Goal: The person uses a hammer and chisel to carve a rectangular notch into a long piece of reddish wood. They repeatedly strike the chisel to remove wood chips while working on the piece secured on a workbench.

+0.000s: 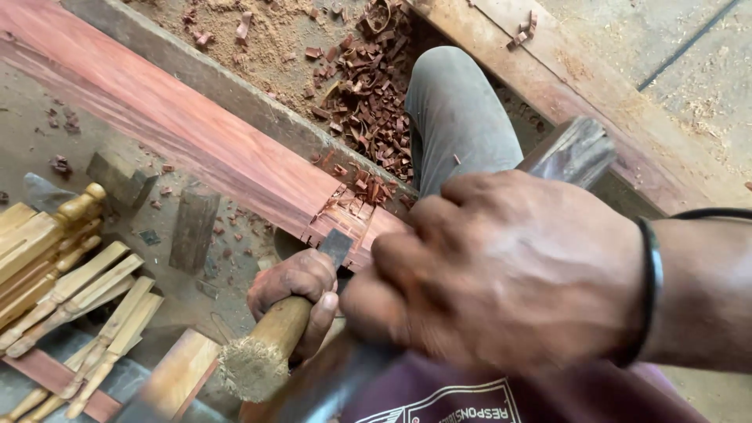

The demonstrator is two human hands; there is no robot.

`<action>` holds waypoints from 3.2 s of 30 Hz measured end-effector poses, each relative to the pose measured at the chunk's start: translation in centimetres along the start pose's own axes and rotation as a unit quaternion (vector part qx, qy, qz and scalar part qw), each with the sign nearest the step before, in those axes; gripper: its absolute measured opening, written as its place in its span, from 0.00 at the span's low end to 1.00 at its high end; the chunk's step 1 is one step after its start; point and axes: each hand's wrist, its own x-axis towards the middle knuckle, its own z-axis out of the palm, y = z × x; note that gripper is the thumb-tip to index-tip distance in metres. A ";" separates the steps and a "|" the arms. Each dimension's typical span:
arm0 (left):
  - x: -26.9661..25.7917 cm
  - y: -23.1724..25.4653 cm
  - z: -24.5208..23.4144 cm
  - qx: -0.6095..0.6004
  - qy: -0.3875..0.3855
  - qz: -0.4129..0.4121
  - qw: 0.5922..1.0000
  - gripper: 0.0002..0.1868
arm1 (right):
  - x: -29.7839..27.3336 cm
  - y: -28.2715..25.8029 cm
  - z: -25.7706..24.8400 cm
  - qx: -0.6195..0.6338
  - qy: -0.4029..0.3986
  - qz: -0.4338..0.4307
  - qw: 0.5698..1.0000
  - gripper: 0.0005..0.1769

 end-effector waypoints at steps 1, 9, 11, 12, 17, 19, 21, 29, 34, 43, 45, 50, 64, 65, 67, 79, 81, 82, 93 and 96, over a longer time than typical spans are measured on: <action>-0.3 -1.1 -0.5 0.000 -0.001 0.002 1.000 0.09 | 0.0 0.1 0.4 -0.002 0.001 0.001 1.000 0.12; -0.2 -1.0 -0.5 0.005 -0.023 0.016 1.000 0.08 | -0.1 -0.3 -0.3 0.002 -0.018 0.000 1.000 0.13; -0.8 -3.0 -1.8 -0.010 -0.041 0.020 0.999 0.08 | -0.2 -0.1 0.8 -0.009 -0.028 0.012 0.999 0.10; -1.0 -4.0 -2.3 -0.028 -0.062 0.021 0.997 0.08 | -0.3 0.1 1.4 -0.018 -0.040 0.029 0.999 0.09; 0.8 -5.3 -3.1 -0.058 -0.191 0.089 0.976 0.09 | -0.3 0.1 0.7 0.001 -0.158 0.075 0.985 0.12; 0.1 -3.1 -1.7 -0.031 -0.177 0.075 0.981 0.08 | -0.5 -0.4 0.4 -0.008 -0.101 0.053 0.993 0.12; -0.1 -1.5 -0.6 0.032 -0.040 0.000 0.999 0.09 | -0.9 -0.5 0.4 0.018 -0.032 0.010 0.999 0.14; -0.8 -6.3 -0.5 -0.046 -0.032 0.016 0.998 0.04 | -0.9 0.4 2.1 0.001 -0.214 0.095 0.972 0.12; 0.0 -3.2 0.1 -0.025 0.017 -0.002 1.000 0.09 | -0.9 -0.1 0.4 0.016 -0.089 0.069 0.994 0.10; -0.3 -1.8 -0.8 -0.040 -0.042 0.018 0.998 0.09 | -0.6 0.3 0.7 0.034 -0.057 0.059 0.996 0.12; 0.2 -0.6 0.3 -0.028 -0.011 0.016 0.999 0.09 | -0.9 0.4 1.0 0.042 -0.056 0.044 0.997 0.13; 0.3 -0.1 -0.1 -0.011 0.012 0.005 1.000 0.09 | -0.6 0.6 0.7 0.027 -0.111 0.061 0.992 0.11; -0.6 -1.7 -1.1 -0.051 -0.055 0.011 0.997 0.08 | -0.7 -0.2 1.6 0.000 -0.129 0.051 0.990 0.10; -0.6 -1.3 -0.5 -0.023 -0.029 -0.001 0.999 0.09 | -0.8 -0.3 2.0 0.014 -0.095 0.034 0.995 0.10; -0.3 -3.1 -1.3 0.006 -0.002 -0.012 1.000 0.10 | -0.9 -0.3 2.5 0.027 -0.060 0.016 0.998 0.10; 0.7 -1.2 -0.1 0.043 -0.057 0.009 0.997 0.09 | -0.9 -0.8 0.3 0.026 -0.006 0.023 0.999 0.12; 0.7 -1.0 -0.1 0.046 -0.057 -0.003 0.997 0.09 | -1.2 -0.8 0.4 0.032 0.002 0.030 0.999 0.16; 0.2 -0.9 0.4 0.045 -0.057 -0.009 0.997 0.09 | -1.4 -0.7 1.0 0.037 0.001 0.032 0.999 0.16; 0.3 -0.6 -0.2 0.013 -0.023 -0.010 1.000 0.08 | -1.2 -0.3 1.8 0.022 -0.069 0.032 0.997 0.10; -0.8 -2.7 -1.2 -0.011 -0.048 -0.007 0.999 0.09 | -1.1 -0.2 2.9 0.006 -0.085 0.040 0.996 0.10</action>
